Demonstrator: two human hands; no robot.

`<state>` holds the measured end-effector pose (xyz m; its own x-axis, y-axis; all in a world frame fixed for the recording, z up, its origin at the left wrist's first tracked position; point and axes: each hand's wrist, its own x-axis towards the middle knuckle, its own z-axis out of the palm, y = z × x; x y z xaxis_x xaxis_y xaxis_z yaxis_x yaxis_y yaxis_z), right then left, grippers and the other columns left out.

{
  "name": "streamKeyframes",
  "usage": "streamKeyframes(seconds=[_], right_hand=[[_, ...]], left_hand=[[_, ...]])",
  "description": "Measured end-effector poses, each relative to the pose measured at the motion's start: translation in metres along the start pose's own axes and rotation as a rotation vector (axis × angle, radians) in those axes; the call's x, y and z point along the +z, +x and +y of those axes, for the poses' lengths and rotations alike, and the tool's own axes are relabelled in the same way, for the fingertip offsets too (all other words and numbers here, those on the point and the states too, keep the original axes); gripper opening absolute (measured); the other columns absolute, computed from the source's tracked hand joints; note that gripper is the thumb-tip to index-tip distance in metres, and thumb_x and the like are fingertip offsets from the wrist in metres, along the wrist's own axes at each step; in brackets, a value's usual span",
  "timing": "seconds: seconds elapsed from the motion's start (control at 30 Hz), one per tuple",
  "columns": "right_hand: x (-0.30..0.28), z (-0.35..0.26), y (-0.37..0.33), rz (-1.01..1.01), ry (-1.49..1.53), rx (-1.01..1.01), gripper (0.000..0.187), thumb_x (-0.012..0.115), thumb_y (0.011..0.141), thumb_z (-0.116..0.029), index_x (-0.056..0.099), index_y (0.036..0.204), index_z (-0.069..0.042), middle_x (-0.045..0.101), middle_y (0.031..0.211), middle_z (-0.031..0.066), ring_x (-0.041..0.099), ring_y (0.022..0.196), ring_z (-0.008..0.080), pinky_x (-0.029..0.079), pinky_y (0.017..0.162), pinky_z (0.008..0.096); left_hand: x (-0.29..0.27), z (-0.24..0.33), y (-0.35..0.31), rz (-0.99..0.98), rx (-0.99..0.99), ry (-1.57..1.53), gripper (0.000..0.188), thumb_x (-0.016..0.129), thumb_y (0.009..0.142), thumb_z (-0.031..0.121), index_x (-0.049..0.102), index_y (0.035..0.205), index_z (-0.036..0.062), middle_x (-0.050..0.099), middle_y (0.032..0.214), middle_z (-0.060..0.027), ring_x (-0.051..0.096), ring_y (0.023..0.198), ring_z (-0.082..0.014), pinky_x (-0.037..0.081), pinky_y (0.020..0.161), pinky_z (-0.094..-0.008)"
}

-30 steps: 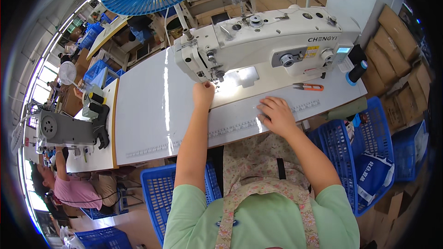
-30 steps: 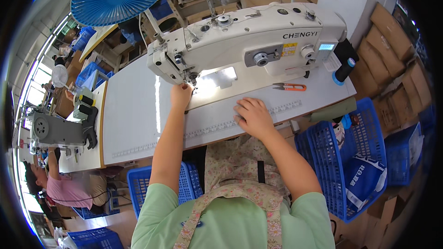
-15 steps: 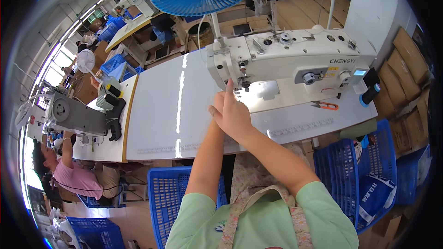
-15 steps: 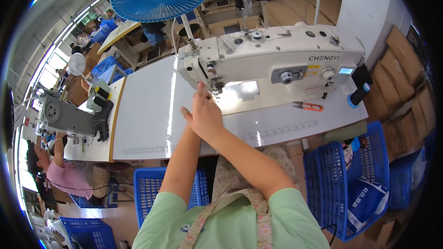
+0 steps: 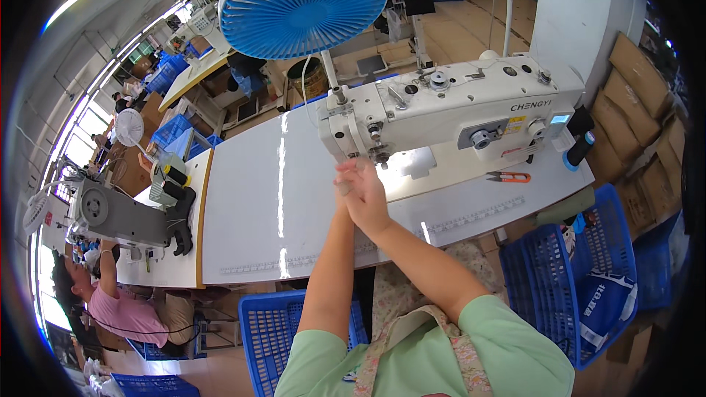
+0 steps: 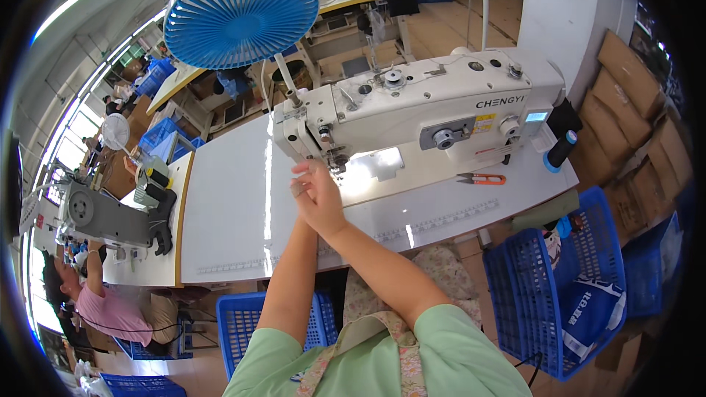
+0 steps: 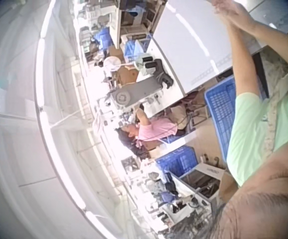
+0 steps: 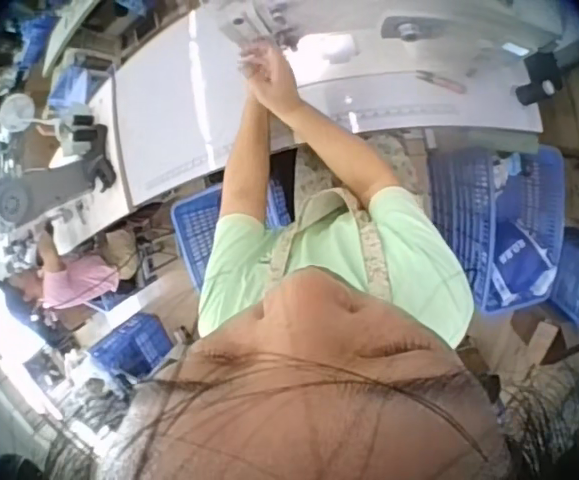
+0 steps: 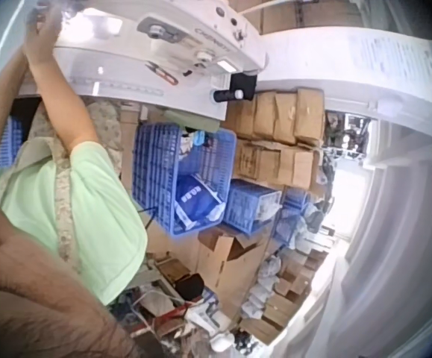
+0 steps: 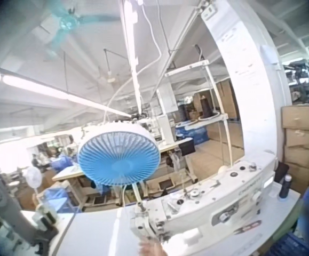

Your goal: The person takes a boot upper from a basket, trims it with snips, and stitches the material using a sewing machine. The person then sets it aside and repeats the process with another boot upper, sewing it under the machine needle and trimming threads with snips.

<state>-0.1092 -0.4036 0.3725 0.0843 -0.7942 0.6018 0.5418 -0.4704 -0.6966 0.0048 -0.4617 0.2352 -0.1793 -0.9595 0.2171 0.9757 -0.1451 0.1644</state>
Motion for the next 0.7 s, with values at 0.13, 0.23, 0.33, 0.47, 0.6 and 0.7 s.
streamKeyframes(seconds=[0.13, 0.23, 0.33, 0.47, 0.6, 0.7], right_hand=[[-0.039, -0.020, -0.006, -0.076, -0.375, 0.056, 0.030, 0.067, 0.090, -0.013, 0.060, 0.118, -0.002, 0.069, 0.087, 0.0098, 0.061, 0.060, 0.0134, 0.051, 0.062, 0.0262], [-0.075, -0.029, -0.004, -0.299, -0.598, 0.086, 0.022, 0.066, 0.090, -0.015, 0.069, 0.107, -0.003, 0.070, 0.079, 0.0095, 0.066, 0.067, 0.0189, 0.051, 0.065, 0.0315], [-0.101, -0.012, 0.007, -0.423, -0.877, 0.095, 0.030, 0.067, 0.082, -0.014, 0.068, 0.111, -0.009, 0.069, 0.080, 0.0089, 0.067, 0.070, 0.0243, 0.051, 0.063, 0.0359], [-0.117, 0.023, 0.008, -0.646, -1.089, -0.030, 0.033, 0.066, 0.080, -0.014, 0.070, 0.112, -0.017, 0.066, 0.106, 0.0082, 0.062, 0.097, 0.0255, 0.049, 0.080, 0.0395], [-0.120, 0.039, -0.003, -0.610, -1.127, -0.175, 0.029, 0.068, 0.080, -0.019, 0.071, 0.109, -0.015, 0.063, 0.105, 0.0067, 0.057, 0.100, 0.0246, 0.043, 0.088, 0.0397], [-0.120, 0.039, -0.005, -0.546, -1.130, -0.183, 0.027, 0.069, 0.081, -0.021, 0.071, 0.107, -0.014, 0.063, 0.103, 0.0071, 0.057, 0.100, 0.0244, 0.042, 0.089, 0.0400]], left_hand=[[-0.001, 0.000, -0.005, 0.063, 0.090, 0.230, 0.015, 0.072, 0.075, 0.015, 0.068, 0.082, 0.0022, 0.066, 0.077, -0.0116, 0.060, 0.071, -0.0265, 0.048, 0.070, -0.0371], [0.019, 0.007, -0.016, 0.431, 0.272, 1.753, 0.014, 0.074, 0.073, 0.011, 0.069, 0.084, 0.0038, 0.066, 0.090, -0.0121, 0.059, 0.087, -0.0270, 0.048, 0.081, -0.0374], [0.047, 0.003, -0.029, 0.468, 0.195, 1.996, 0.014, 0.074, 0.072, 0.010, 0.070, 0.085, 0.0046, 0.064, 0.099, -0.0133, 0.058, 0.097, -0.0279, 0.047, 0.085, -0.0371], [0.072, -0.010, -0.035, 0.397, 0.214, 2.138, 0.013, 0.073, 0.073, 0.011, 0.070, 0.084, 0.0050, 0.063, 0.103, -0.0142, 0.058, 0.098, -0.0293, 0.048, 0.085, -0.0376], [0.078, -0.013, -0.033, 0.208, 0.334, 2.283, 0.006, 0.068, 0.071, 0.006, 0.067, 0.077, 0.0053, 0.065, 0.089, -0.0111, 0.058, 0.096, -0.0315, 0.049, 0.081, -0.0414], [0.076, -0.010, -0.025, 0.191, 0.319, 2.349, 0.009, 0.070, 0.070, 0.006, 0.063, 0.074, 0.0039, 0.062, 0.076, -0.0094, 0.057, 0.087, -0.0309, 0.048, 0.079, -0.0398]])
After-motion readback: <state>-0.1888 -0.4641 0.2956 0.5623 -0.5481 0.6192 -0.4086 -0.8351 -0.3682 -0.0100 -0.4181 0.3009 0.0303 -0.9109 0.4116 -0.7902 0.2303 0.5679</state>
